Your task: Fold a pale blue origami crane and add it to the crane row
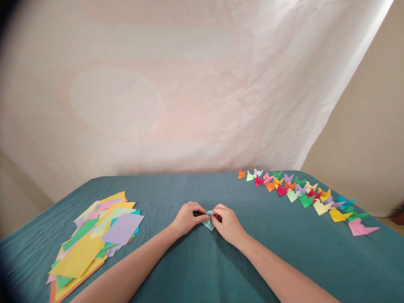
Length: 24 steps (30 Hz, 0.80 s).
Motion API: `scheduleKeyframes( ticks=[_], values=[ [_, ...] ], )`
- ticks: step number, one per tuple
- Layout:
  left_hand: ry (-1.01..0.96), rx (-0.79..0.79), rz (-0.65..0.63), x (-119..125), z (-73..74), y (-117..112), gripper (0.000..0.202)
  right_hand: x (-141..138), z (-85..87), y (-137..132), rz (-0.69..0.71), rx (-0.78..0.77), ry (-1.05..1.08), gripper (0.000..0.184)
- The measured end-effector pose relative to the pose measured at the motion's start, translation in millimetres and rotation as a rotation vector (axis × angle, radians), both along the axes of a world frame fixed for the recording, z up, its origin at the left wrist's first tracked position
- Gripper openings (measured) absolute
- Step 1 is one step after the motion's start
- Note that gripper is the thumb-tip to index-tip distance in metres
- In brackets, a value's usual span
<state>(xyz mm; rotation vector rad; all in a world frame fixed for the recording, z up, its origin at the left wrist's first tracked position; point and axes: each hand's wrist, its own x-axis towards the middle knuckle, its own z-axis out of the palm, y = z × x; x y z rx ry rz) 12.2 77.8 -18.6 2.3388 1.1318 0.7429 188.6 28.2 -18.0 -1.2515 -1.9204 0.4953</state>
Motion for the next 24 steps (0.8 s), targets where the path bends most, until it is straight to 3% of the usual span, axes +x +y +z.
scheduleKeyframes(
  ticks=[16,24],
  values=[
    [0.043,0.089,0.006,1,0.9,-5,0.021,-2,-1.4,-1,0.036,-0.002,0.041,0.024],
    [0.072,0.071,0.018,2,1.7,-5,0.018,-10,-2.5,0,-0.081,-0.008,-0.009,0.016]
  ],
)
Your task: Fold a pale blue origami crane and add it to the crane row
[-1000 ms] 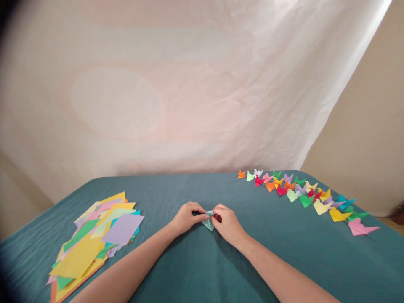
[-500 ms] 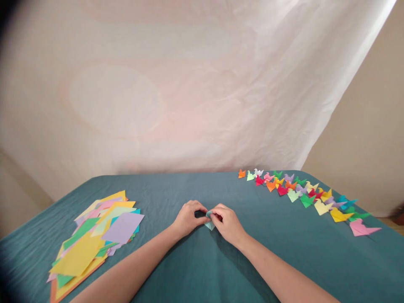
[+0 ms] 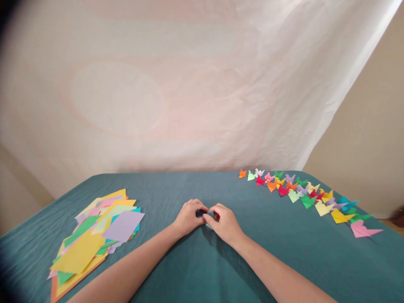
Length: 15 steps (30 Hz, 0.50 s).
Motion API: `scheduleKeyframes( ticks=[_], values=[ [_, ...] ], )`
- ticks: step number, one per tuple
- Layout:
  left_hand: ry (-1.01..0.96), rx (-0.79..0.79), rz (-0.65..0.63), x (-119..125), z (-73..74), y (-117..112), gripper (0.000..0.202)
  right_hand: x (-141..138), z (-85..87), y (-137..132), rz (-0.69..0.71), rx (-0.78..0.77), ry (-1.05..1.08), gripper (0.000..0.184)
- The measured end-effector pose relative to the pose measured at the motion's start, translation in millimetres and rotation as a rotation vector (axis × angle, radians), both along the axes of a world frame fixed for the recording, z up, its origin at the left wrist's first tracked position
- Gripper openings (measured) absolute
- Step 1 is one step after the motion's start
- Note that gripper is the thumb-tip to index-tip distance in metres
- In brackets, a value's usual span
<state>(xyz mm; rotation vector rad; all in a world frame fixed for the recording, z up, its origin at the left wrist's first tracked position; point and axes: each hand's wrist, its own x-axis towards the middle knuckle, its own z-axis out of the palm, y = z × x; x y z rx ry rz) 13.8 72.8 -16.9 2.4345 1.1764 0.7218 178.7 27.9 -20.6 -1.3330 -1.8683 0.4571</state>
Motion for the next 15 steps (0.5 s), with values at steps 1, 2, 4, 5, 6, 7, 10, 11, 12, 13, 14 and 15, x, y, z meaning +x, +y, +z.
scheduleKeyframes(
  ticks=[1,2,4,5,6,7,10,11,12,13,14,15],
  values=[
    [0.002,-0.002,0.006,0.2,0.0,0.0,0.019,-1.0,-0.6,0.6,-0.011,0.004,-0.004,0.015],
    [0.003,-0.003,0.01,0.5,0.0,-0.1,0.02,-1.7,-1.2,1.1,-0.018,0.009,-0.006,0.015],
    [0.001,-0.001,0.014,0.9,0.0,-0.2,0.02,-2.7,-1.9,1.7,-0.027,0.022,-0.008,0.015],
    [-0.001,-0.001,0.012,1.0,0.0,-0.3,0.019,-2.9,-2.0,1.8,-0.029,0.027,-0.008,0.015],
    [-0.003,0.001,0.008,1.0,-0.2,-0.2,0.019,-3.0,-2.0,1.7,-0.03,0.031,-0.008,0.015],
    [-0.006,0.002,0.003,0.8,-0.4,-0.1,0.018,-3.0,-2.0,1.5,-0.03,0.033,-0.008,0.015],
    [-0.02,0.005,-0.015,-0.6,-0.9,0.9,0.018,-2.7,-1.8,0.8,-0.025,0.032,-0.004,0.015],
    [-0.025,0.001,-0.024,-1.4,-0.7,1.5,0.018,-2.6,-1.9,0.6,-0.024,0.033,-0.003,0.015],
    [-0.03,-0.006,-0.036,-2.4,-0.3,2.2,0.017,-2.3,-2.0,0.5,-0.022,0.033,-0.004,0.015],
    [-0.034,-0.018,-0.052,-3.4,0.4,2.9,0.016,-2.1,-2.1,0.5,-0.021,0.034,-0.005,0.015],
    [-0.039,-0.033,-0.073,-4.5,1.4,3.7,0.016,-1.7,-2.2,0.5,-0.022,0.036,-0.005,0.015],
    [-0.046,-0.05,-0.097,-5.6,2.6,4.4,0.015,-1.2,-2.3,0.4,-0.021,0.037,-0.005,0.015]
  ],
)
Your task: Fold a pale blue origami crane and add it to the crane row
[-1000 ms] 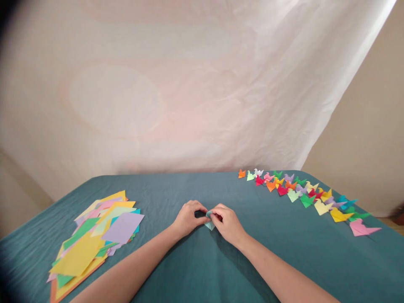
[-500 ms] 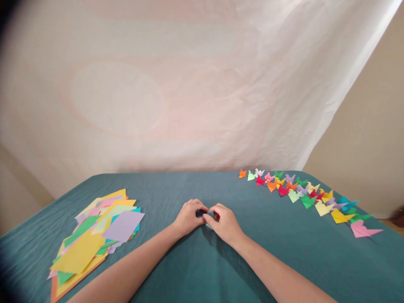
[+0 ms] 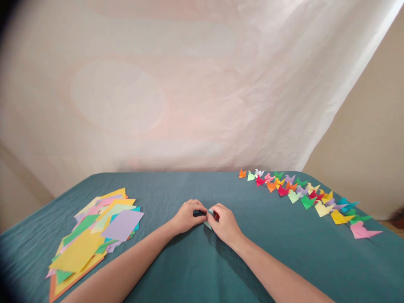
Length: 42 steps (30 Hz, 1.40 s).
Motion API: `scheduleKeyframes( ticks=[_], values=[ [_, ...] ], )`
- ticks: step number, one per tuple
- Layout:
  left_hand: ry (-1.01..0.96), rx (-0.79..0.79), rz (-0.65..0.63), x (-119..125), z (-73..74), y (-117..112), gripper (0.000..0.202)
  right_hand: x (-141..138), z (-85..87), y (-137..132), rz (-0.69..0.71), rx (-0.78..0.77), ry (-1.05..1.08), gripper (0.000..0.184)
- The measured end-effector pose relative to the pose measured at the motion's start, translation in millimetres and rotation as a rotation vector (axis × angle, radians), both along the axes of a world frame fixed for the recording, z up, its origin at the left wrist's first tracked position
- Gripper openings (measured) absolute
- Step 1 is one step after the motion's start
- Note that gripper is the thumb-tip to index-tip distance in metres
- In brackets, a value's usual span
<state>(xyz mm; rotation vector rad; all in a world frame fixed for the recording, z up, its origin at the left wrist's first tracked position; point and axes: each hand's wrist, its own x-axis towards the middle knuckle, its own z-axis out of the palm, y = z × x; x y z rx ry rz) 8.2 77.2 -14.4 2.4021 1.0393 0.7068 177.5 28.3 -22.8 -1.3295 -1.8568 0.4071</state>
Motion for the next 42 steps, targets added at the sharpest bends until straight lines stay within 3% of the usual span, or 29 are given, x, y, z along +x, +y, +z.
scheduleKeyframes(
  ticks=[8,26,37,42],
  values=[
    [-0.095,-0.072,-0.146,-4,4.3,6,0.014,5,2.3,-2,0.023,-0.024,0.029,0.013],
    [-0.114,-0.074,-0.07,-2,-7.8,10,0.009,12,0.9,-1,0.077,-0.023,0.098,0.017],
    [-0.125,-0.107,-0.27,-11,6.8,11,0.017,12,1.0,-1,0.09,-0.008,0.107,0.017],
    [-0.158,-0.144,-0.239,-9,3.6,13,0.018,11,0.5,-2,0.095,0.004,0.107,0.018]
  ],
)
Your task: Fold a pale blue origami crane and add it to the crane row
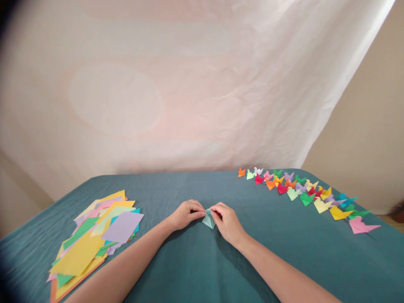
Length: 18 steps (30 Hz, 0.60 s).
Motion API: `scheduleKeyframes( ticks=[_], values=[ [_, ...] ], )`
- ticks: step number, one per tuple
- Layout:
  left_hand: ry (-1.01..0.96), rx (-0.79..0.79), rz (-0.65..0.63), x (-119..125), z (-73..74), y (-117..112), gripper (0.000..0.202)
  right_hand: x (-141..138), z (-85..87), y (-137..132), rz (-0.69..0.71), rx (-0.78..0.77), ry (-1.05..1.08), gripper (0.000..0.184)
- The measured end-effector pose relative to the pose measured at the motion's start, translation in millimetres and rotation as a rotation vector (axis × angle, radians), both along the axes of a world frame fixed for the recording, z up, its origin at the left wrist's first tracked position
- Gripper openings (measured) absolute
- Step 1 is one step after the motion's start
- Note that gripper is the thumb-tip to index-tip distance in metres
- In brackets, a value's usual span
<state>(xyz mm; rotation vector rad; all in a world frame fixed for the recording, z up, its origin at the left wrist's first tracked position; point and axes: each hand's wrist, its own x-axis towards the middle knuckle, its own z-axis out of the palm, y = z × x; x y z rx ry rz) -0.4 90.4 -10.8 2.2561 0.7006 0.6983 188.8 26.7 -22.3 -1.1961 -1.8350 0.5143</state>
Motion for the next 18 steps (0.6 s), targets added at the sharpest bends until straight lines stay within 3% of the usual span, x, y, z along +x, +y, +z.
scheduleKeyframes(
  ticks=[18],
  values=[
    [-0.043,-0.094,0.056,2.4,-2.7,1.1,0.023,-0.2,1.8,-0.8,-0.01,-0.002,-0.011,0.02]
  ],
)
